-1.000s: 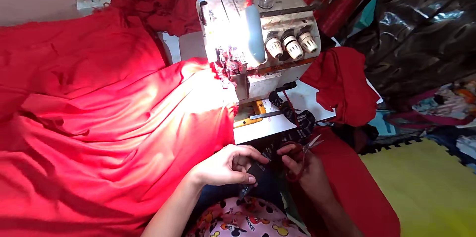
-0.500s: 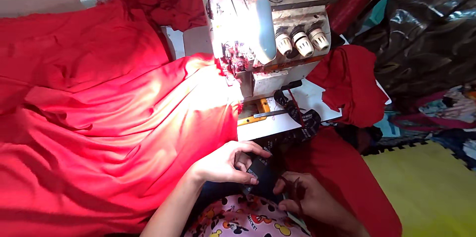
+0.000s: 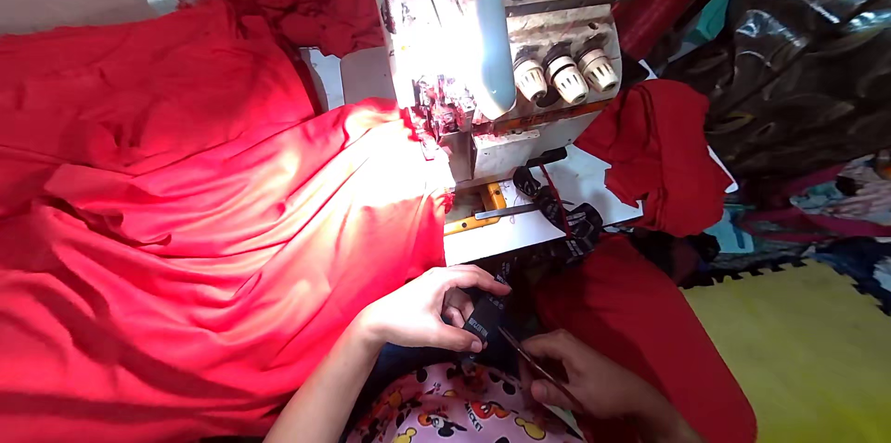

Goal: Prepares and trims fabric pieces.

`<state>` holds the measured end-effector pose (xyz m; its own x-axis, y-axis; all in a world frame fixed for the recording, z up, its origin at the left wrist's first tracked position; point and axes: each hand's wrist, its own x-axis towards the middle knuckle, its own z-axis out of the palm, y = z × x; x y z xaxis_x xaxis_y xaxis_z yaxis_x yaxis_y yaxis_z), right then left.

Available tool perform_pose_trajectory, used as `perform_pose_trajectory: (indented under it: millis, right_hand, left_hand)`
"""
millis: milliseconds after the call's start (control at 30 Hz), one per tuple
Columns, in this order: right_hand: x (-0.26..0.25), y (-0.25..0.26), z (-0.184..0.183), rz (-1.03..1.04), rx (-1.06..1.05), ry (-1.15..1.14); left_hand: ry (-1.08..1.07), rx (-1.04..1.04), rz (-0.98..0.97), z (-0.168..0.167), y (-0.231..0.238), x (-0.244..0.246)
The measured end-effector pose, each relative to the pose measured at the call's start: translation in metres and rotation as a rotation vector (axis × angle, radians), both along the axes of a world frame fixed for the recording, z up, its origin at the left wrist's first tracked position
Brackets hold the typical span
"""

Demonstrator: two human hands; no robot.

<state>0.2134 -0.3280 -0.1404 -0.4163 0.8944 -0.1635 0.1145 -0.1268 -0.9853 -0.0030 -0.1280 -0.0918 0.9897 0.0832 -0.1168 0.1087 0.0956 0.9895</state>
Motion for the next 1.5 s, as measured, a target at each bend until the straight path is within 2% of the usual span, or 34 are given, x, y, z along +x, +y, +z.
perform_pose_trajectory:
  millis: [267, 1000, 1500]
  right_hand:
    - [-0.002, 0.015, 0.007, -0.052, -0.084, 0.041]
    - [-0.001, 0.021, 0.006, -0.008, 0.004, 0.041]
    - [-0.001, 0.022, 0.006, -0.009, -0.015, 0.033]
  left_hand:
    - [-0.014, 0.061, -0.021, 0.001, -0.003, 0.001]
    - [-0.010, 0.046, -0.035, 0.000, -0.004, 0.002]
    - [-0.003, 0.040, -0.031, -0.001, -0.004, 0.002]
